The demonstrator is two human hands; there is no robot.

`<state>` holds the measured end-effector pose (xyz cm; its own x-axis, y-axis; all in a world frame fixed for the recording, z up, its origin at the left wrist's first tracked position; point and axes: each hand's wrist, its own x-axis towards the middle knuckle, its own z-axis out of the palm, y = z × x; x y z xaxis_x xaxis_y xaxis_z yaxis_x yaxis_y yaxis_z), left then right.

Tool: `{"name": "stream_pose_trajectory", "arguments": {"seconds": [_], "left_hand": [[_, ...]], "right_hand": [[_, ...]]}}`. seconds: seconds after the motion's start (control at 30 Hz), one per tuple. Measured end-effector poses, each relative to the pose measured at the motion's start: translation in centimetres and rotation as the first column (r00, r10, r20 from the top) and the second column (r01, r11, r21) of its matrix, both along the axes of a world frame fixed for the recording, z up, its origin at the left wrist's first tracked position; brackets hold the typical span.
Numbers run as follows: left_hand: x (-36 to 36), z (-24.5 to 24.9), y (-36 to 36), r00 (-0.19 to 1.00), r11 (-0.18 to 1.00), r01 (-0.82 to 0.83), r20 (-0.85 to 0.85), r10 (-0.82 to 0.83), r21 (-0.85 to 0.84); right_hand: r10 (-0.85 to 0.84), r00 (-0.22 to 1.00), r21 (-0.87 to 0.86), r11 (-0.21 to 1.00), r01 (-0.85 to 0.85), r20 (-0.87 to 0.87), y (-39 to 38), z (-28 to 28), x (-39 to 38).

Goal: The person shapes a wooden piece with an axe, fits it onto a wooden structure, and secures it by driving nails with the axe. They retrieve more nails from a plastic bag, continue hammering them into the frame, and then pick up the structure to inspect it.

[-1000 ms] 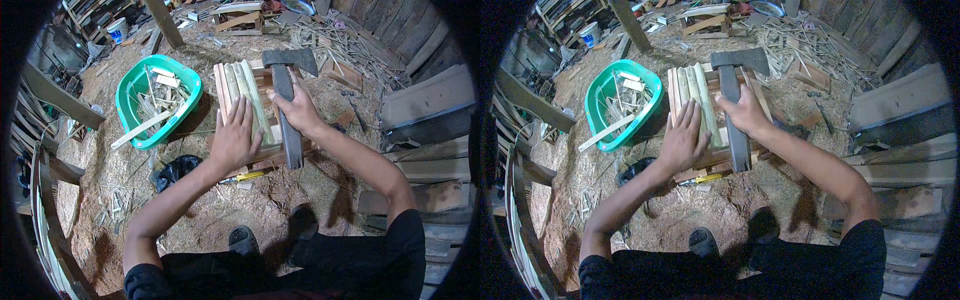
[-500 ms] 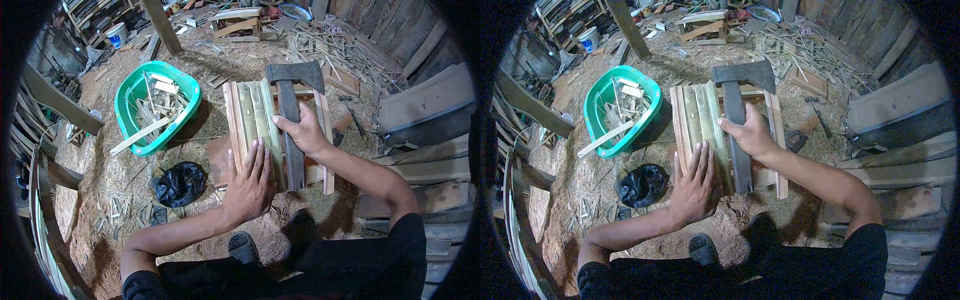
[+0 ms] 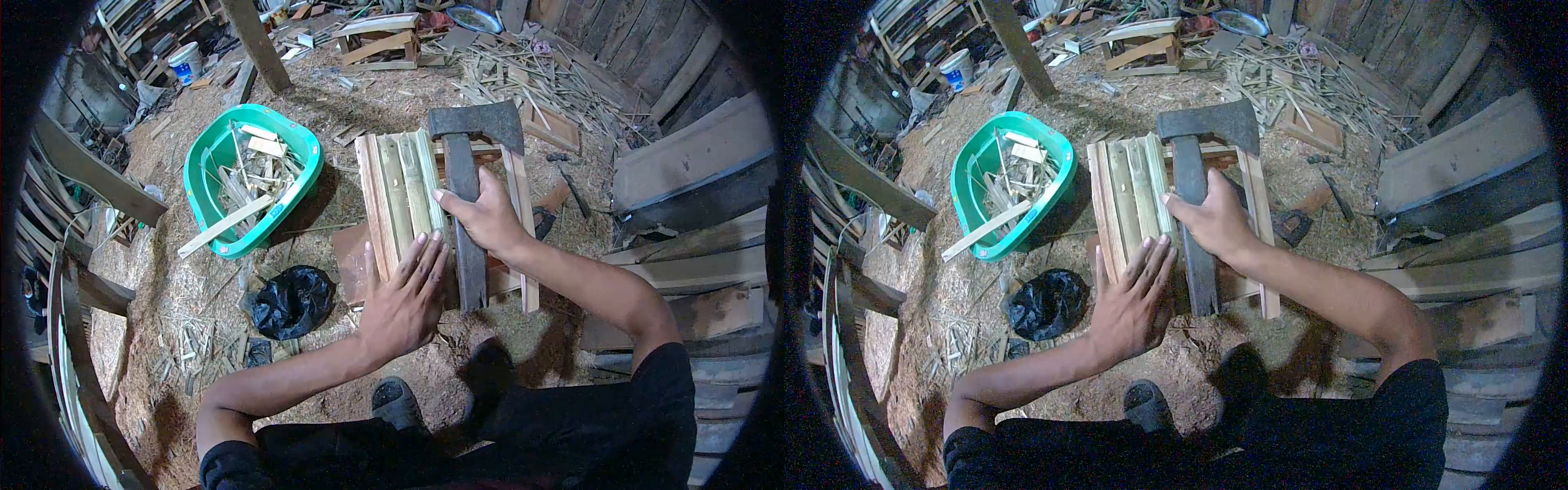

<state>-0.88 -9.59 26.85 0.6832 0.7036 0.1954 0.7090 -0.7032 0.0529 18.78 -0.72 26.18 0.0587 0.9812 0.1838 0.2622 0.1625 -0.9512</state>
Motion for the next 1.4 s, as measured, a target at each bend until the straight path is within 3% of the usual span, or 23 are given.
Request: {"name": "stream_pose_trajectory", "arguments": {"seconds": [0.07,0.17,0.27,0.4,0.5,0.63,0.67,0.8,0.87,0.9,0.97,1.07,1.17,1.2,1.4], "left_hand": [[-0.1,-0.1,0.2,1.000,1.000,0.008,0.029,-0.009,0.001],[-0.1,-0.2,0.9,0.998,1.000,-0.005,0.061,0.005,-0.004],[-0.3,0.3,2.0,0.996,1.000,-0.009,0.090,0.012,-0.029],[-0.7,0.4,4.6,0.995,0.999,0.000,0.104,0.005,-0.050],[-1.2,-0.5,7.9,0.994,0.998,-0.007,0.111,0.014,-0.060],[-1.7,-1.3,11.8,0.988,0.983,-0.020,0.149,0.048,-0.185],[-1.9,-1.5,12.5,0.988,0.981,-0.008,0.152,0.039,-0.194],[-1.9,-1.9,14.1,0.986,0.976,-0.006,0.161,0.042,-0.218],[-1.8,-1.8,14.0,0.986,0.973,-0.037,0.149,0.072,-0.228],[-1.7,-2.2,14.1,0.969,0.974,-0.008,0.238,0.063,-0.226],[-1.6,-2.9,15.1,0.912,0.976,0.047,0.407,0.044,-0.213],[-0.3,1.1,15.9,0.982,0.990,-0.031,0.182,0.056,-0.141],[0.5,-0.8,18.2,0.920,0.999,0.031,0.389,-0.045,0.043],[0.9,0.0,18.4,0.970,0.975,-0.036,0.226,0.087,-0.220],[1.1,-2.6,18.7,0.988,0.980,-0.153,-0.018,0.151,-0.130]], "right_hand": [[-0.002,0.998,-0.006,1.000,0.002,0.055,0.5,-0.4,0.2],[0.051,0.998,0.083,0.995,-0.048,-0.032,1.9,-1.0,0.2],[0.097,0.995,-0.140,0.986,-0.093,0.020,2.1,3.4,0.9],[0.090,0.974,-0.075,0.991,-0.107,-0.209,1.6,6.3,1.5],[0.180,0.983,-0.007,0.984,-0.180,-0.027,1.2,5.8,3.4],[0.203,0.972,-0.148,0.972,-0.185,0.119,-3.1,6.3,3.4],[0.198,0.965,-0.105,0.978,-0.182,0.173,-3.8,5.3,3.5],[0.265,0.944,-0.210,0.952,-0.223,0.197,-5.1,4.3,3.6],[0.274,0.960,-0.214,0.942,-0.257,0.053,-4.8,3.1,3.7],[0.276,0.961,-0.215,0.938,-0.274,-0.021,-4.7,2.7,3.8],[0.304,0.946,-0.256,0.929,-0.268,0.115,-4.6,2.8,4.0],[0.327,0.900,-0.190,0.941,-0.281,0.289,-4.4,2.2,4.3],[0.307,0.868,-0.104,0.952,-0.289,0.389,-4.8,1.9,3.9],[0.294,0.863,-0.082,0.955,-0.286,0.411,-4.9,2.0,3.8],[0.301,0.844,-0.168,0.953,-0.252,0.445,-4.8,3.6,2.7]]}}
